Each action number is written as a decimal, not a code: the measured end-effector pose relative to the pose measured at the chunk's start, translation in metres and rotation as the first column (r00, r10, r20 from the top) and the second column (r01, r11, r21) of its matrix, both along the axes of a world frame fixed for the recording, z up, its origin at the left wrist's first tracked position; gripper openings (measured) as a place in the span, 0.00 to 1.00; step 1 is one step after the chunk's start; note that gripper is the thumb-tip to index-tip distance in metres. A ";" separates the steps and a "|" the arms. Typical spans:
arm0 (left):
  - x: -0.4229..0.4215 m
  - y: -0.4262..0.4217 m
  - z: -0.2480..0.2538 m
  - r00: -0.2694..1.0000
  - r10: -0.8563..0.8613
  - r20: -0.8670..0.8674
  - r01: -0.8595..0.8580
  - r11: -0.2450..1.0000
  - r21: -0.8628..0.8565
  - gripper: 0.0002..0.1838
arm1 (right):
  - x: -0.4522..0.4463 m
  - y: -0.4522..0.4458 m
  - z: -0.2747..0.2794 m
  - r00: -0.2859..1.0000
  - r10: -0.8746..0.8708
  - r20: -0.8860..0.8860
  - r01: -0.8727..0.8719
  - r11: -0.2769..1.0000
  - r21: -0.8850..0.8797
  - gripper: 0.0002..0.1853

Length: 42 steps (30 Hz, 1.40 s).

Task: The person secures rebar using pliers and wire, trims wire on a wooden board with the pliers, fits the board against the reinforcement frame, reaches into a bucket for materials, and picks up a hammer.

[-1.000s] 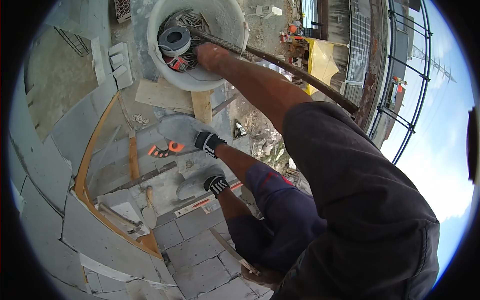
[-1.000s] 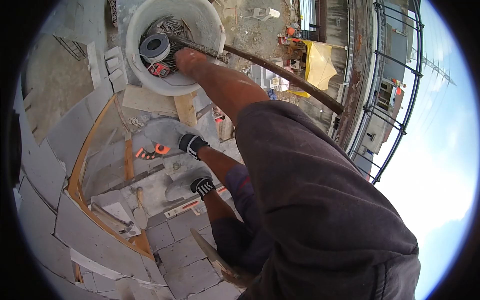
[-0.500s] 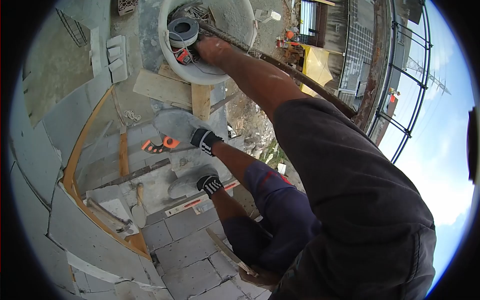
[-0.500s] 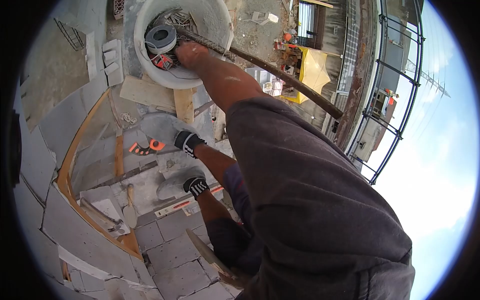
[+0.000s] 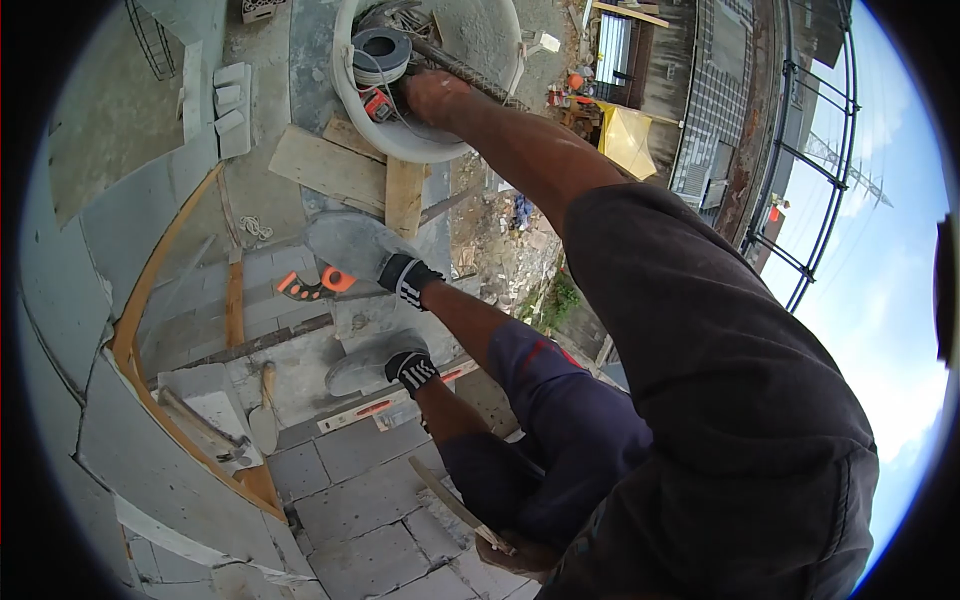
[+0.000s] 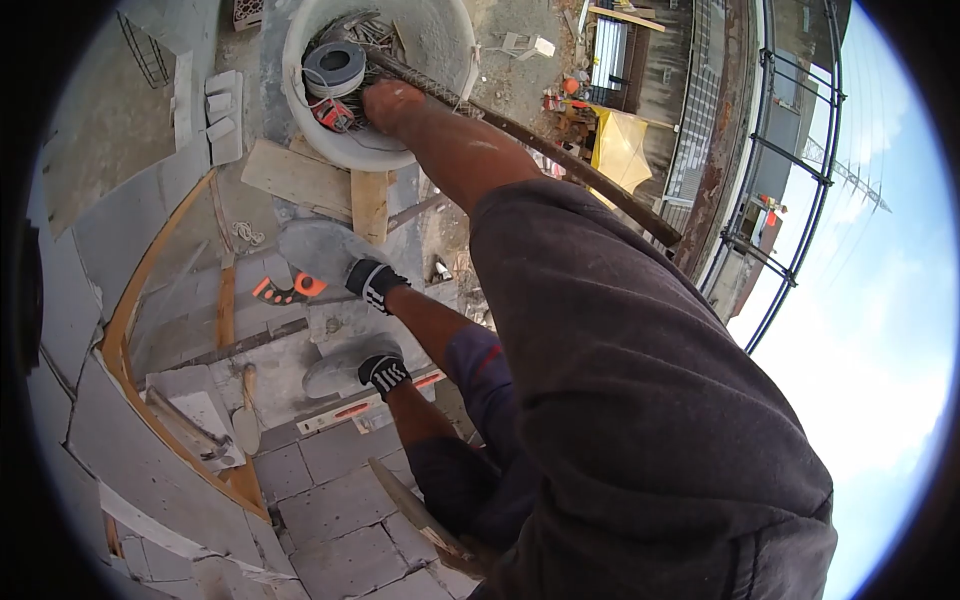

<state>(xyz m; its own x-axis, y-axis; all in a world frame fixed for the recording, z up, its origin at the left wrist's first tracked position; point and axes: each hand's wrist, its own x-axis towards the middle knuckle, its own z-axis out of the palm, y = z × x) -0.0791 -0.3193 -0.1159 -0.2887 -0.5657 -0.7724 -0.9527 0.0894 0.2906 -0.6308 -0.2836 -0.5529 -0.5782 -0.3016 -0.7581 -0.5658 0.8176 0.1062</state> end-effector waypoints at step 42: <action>0.005 0.024 -0.067 0.927 0.139 -0.349 -0.149 0.989 -0.003 0.25 | 0.000 -0.015 0.095 0.937 -0.348 -0.007 0.299 0.815 -0.497 0.08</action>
